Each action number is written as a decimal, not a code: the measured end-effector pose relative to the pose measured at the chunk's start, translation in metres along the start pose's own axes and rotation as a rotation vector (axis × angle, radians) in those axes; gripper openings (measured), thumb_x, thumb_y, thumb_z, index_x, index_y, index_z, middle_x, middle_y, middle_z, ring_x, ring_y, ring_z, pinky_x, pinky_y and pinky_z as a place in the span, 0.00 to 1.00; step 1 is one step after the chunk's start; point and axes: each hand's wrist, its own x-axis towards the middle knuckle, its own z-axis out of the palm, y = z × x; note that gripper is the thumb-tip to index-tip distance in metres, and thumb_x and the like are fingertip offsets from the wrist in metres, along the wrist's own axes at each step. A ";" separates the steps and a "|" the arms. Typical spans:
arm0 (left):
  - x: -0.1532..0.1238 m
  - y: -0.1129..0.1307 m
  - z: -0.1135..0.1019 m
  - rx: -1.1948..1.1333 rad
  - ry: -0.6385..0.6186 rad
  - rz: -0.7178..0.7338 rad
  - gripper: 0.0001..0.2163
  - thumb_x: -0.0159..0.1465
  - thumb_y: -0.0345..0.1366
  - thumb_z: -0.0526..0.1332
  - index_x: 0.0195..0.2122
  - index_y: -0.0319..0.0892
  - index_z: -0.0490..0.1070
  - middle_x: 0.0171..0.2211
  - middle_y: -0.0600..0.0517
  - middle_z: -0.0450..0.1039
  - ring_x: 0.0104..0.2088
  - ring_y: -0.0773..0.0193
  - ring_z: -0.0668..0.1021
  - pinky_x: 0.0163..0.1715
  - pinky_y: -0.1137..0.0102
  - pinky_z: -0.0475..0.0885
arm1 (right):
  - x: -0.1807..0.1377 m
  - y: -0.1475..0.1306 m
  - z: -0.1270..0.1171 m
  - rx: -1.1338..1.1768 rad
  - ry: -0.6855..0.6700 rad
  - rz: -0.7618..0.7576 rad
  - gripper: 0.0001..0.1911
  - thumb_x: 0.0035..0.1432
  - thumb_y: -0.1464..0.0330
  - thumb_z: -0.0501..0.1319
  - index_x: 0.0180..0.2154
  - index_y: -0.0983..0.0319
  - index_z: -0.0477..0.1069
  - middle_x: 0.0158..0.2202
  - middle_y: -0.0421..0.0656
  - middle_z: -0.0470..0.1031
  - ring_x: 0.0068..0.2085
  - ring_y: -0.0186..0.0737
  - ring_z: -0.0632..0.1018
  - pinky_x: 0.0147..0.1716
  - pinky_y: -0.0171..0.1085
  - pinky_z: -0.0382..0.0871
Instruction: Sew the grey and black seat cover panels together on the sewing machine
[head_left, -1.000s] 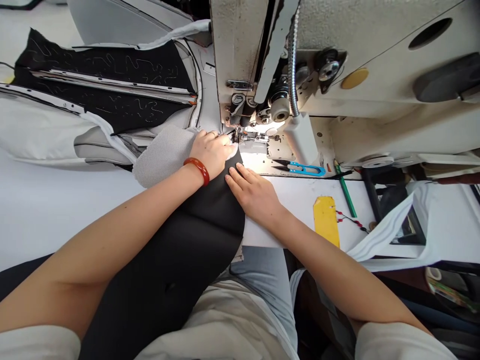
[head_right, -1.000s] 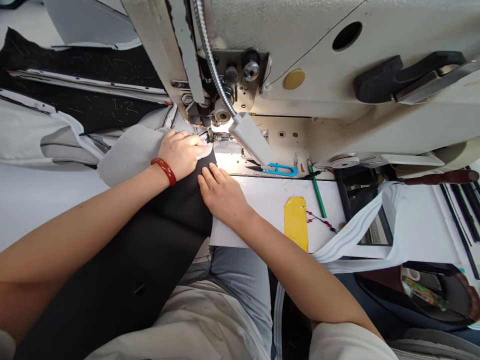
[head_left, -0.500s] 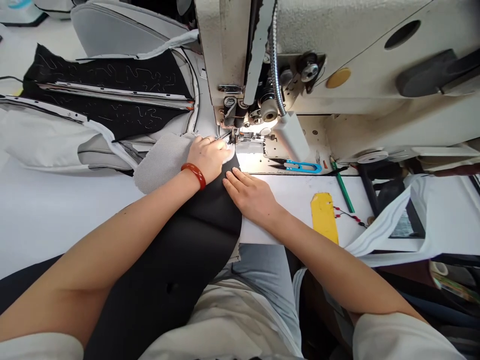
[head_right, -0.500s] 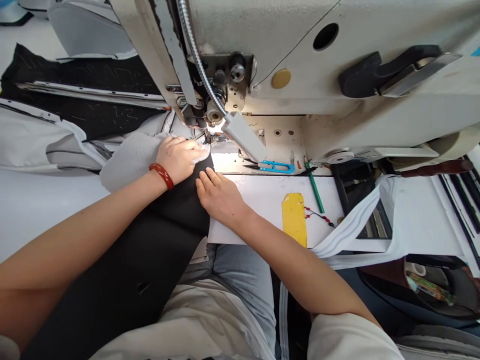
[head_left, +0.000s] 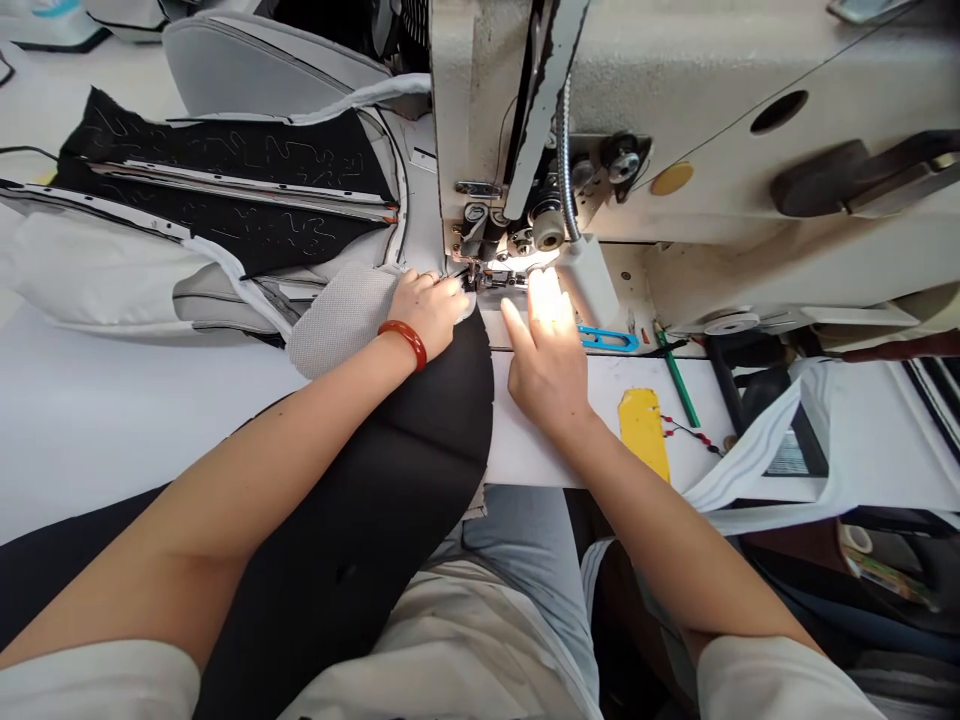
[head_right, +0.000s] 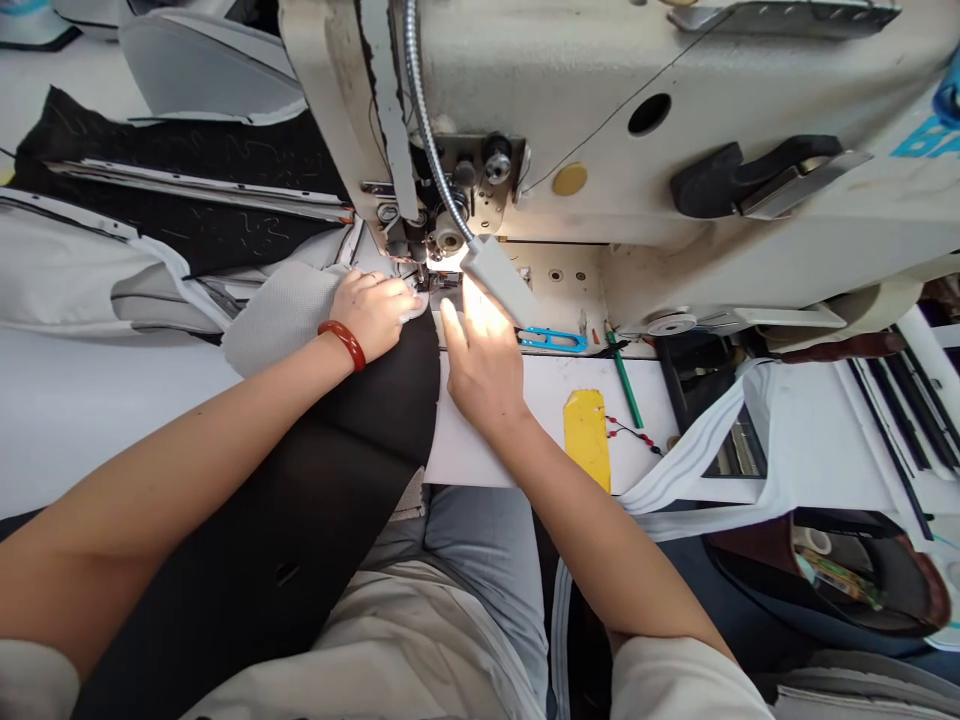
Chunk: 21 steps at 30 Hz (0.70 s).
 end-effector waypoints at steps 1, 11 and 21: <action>0.000 0.000 -0.001 0.003 0.000 0.003 0.16 0.61 0.24 0.52 0.39 0.46 0.78 0.43 0.51 0.77 0.43 0.54 0.74 0.44 0.58 0.61 | 0.003 0.003 0.001 -0.013 0.002 0.014 0.26 0.65 0.78 0.42 0.61 0.70 0.63 0.67 0.59 0.57 0.70 0.55 0.55 0.65 0.63 0.51; -0.004 -0.002 0.007 -0.029 0.088 0.034 0.15 0.58 0.22 0.53 0.35 0.44 0.78 0.38 0.49 0.77 0.39 0.56 0.73 0.41 0.59 0.61 | 0.007 0.001 0.002 -0.099 -0.018 -0.020 0.25 0.65 0.79 0.43 0.59 0.73 0.65 0.64 0.62 0.63 0.67 0.56 0.62 0.64 0.63 0.55; 0.000 0.001 0.003 -0.042 0.031 0.017 0.14 0.62 0.24 0.52 0.39 0.43 0.77 0.41 0.48 0.77 0.43 0.55 0.73 0.44 0.58 0.60 | -0.033 -0.023 0.002 0.177 -0.284 -0.287 0.23 0.62 0.82 0.50 0.57 0.71 0.69 0.62 0.58 0.67 0.66 0.50 0.63 0.65 0.55 0.60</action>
